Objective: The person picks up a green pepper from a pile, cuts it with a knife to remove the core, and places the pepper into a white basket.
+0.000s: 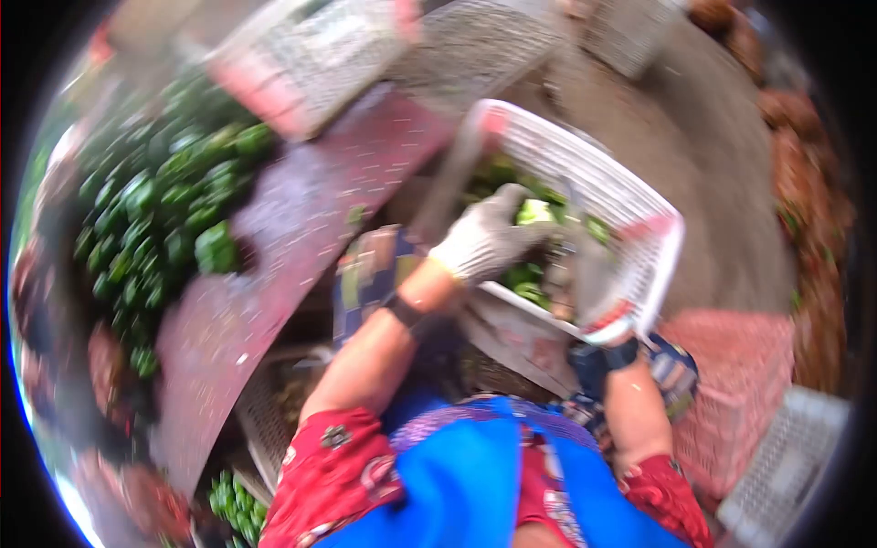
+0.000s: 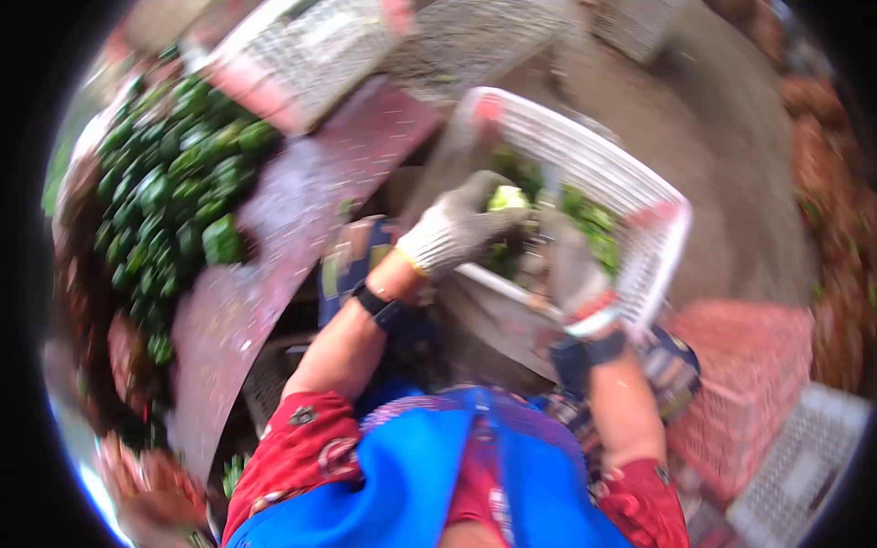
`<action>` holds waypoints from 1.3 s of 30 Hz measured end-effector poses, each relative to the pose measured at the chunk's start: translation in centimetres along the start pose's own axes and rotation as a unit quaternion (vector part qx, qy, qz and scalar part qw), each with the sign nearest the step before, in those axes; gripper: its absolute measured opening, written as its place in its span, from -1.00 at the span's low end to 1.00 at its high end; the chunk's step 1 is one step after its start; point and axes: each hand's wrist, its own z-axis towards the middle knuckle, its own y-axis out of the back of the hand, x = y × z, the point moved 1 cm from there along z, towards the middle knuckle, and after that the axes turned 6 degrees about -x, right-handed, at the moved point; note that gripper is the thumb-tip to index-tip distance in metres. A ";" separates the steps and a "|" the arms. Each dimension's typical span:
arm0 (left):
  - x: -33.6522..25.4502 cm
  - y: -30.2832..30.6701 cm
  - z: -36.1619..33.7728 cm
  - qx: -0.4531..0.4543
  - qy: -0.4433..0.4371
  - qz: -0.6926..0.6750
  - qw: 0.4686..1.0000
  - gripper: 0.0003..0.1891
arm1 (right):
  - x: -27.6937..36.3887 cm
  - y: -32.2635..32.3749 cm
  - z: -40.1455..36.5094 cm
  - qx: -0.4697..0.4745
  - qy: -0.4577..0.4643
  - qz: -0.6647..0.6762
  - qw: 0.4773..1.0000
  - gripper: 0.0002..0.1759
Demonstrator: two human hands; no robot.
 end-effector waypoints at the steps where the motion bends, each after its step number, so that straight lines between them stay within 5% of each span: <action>1: -0.3 3.3 -1.4 -0.009 0.008 -0.017 1.000 -0.56 | 1.1 -1.9 -1.8 0.003 0.045 -0.011 0.999 -0.47; 4: -0.7 12.3 -7.6 -0.077 0.023 -0.015 0.997 -0.59 | 0.4 0.9 0.8 0.001 0.041 0.153 0.987 -0.66; 6: 1.8 16.8 -12.2 -0.149 0.148 0.038 0.977 -0.60 | -0.9 5.9 5.0 0.116 -0.011 0.338 0.934 -0.77; 8: 8.1 20.2 -17.0 -0.182 0.226 0.085 0.953 -0.58 | -2.1 7.6 8.4 0.060 0.010 0.439 0.896 -0.76; 10: 10.0 22.0 -21.1 -0.063 0.399 0.120 0.907 -0.42 | -2.4 7.5 7.7 0.099 0.029 0.407 0.908 -0.79; 13: 17.6 23.9 -24.5 -0.148 0.329 0.322 0.875 -0.20 | -2.9 5.6 5.7 0.108 -0.009 0.391 0.914 -0.75; 15: 16.1 26.5 -21.4 -0.311 0.330 0.182 0.872 0.03 | -3.9 5.2 5.9 0.085 -0.016 0.358 0.930 -0.70; 18: 21.9 30.7 -16.0 -0.414 0.278 0.276 0.822 0.22 | -4.4 4.2 5.2 0.070 -0.025 0.324 0.943 -0.66; 20: 24.3 31.9 -12.0 -0.368 0.311 0.303 0.822 0.17 | -4.6 4.2 5.3 0.055 -0.021 0.310 0.949 -0.66; 24: 28.2 32.3 -7.7 -0.425 0.318 0.097 0.842 0.04 | -4.4 3.5 5.2 0.021 0.007 0.266 0.964 -0.66; 28: 21.7 28.0 -7.1 -0.427 0.146 -0.261 0.854 -0.18 | -3.1 0.2 3.0 -0.004 0.097 0.129 0.987 -0.54; 30: 15.4 24.6 -6.6 -0.346 0.069 -0.215 0.911 -0.20 | -1.8 -1.6 0.5 0.007 0.136 0.008 0.991 -0.54; 35: -0.7 11.9 -5.0 -0.152 -0.004 -0.170 0.974 -0.17 | -1.0 -3.5 -1.7 0.202 0.143 0.183 0.951 -0.30; 37: -2.8 6.4 -4.1 -0.089 -0.065 -0.072 0.991 -0.13 | 0.1 -2.3 -3.4 0.233 0.161 0.113 0.952 -0.13; 39: -3.0 2.5 -2.8 -0.041 -0.170 -0.075 0.982 -0.08 | -1.2 -1.6 -2.2 0.123 0.201 0.158 0.959 -0.01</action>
